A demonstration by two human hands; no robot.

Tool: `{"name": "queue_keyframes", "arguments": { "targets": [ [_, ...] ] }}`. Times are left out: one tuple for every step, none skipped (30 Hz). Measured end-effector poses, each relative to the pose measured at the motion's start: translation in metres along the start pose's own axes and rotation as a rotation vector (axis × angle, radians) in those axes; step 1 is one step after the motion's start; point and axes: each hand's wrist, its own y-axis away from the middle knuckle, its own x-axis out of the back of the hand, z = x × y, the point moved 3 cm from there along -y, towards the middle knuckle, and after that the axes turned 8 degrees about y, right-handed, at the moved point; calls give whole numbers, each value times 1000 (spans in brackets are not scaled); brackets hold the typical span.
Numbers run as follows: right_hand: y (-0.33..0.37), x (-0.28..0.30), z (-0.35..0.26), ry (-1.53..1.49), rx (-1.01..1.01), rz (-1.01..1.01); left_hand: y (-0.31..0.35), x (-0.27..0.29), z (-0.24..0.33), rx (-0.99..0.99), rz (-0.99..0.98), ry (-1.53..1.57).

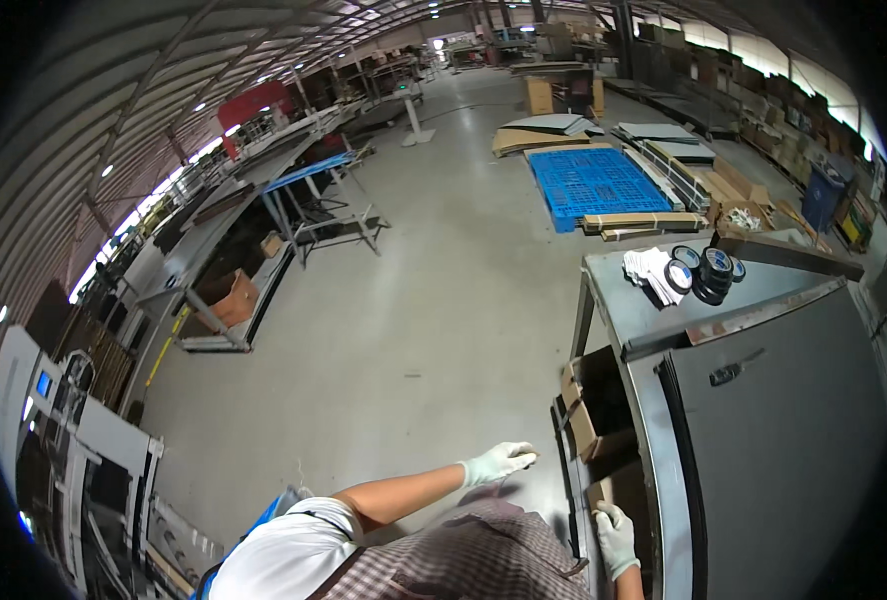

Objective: The recorder organizes foam insulation boards and applies adhesive labels to each one in a manufacturing setting.

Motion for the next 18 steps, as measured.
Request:
{"name": "queue_keyframes", "arguments": {
  "targets": [
    [-4, -1, -14, -14, -48, 62, -24, 7, 14, -20, -39, -28],
    [-3, 4, -20, -26, -108, 143, -50, 6, 35, -42, -102, -53],
    [-18, 8, -3, 278, 181, 239, -68, 15, 57, -166, -111, -165],
    [-25, 0, -41, 155, 53, 236, -78, 24, 68, -156, 50, -171],
    [-45, -3, -62, 323, 153, 201, -118, 62, 14, -599, -20, -655],
    [-50, -9, -63, 196, 130, 288, -131, 68, 40, -581, -114, -648],
    [-56, -11, -78, 259, 132, 345, -138, 74, 73, -129, -104, -190],
    [-64, -6, -96, 226, 93, 345, -149, 81, 98, -97, -110, -209],
    [-71, 2, -123, 209, 18, 346, -168, 94, 98, -93, -182, -80],
    [-75, 12, -166, 68, 7, 486, -188, 102, 96, -82, -225, 48],
    [-84, 23, -183, -43, 29, 510, -203, 97, 108, -65, -281, 28],
    [-93, 30, -194, -154, 58, 528, -214, 91, 125, 45, -249, 124],
    [-101, 31, -200, -300, 46, 580, -220, 85, 141, 155, -198, 219],
    [-119, 30, -198, -442, 48, 624, -234, 79, 154, 165, -217, 201],
    [-132, 32, -201, -493, 16, 558, -238, 68, 170, 236, -242, 295],
    [-144, 28, -209, -641, 9, 557, -240, 56, 179, 300, -258, 398],
    [-158, 21, -209, -659, -54, 576, -247, 48, 172, 398, -285, 490],
    [-174, 14, -206, -679, -116, 608, -251, 38, 174, 499, -322, 574]
  ]
}}
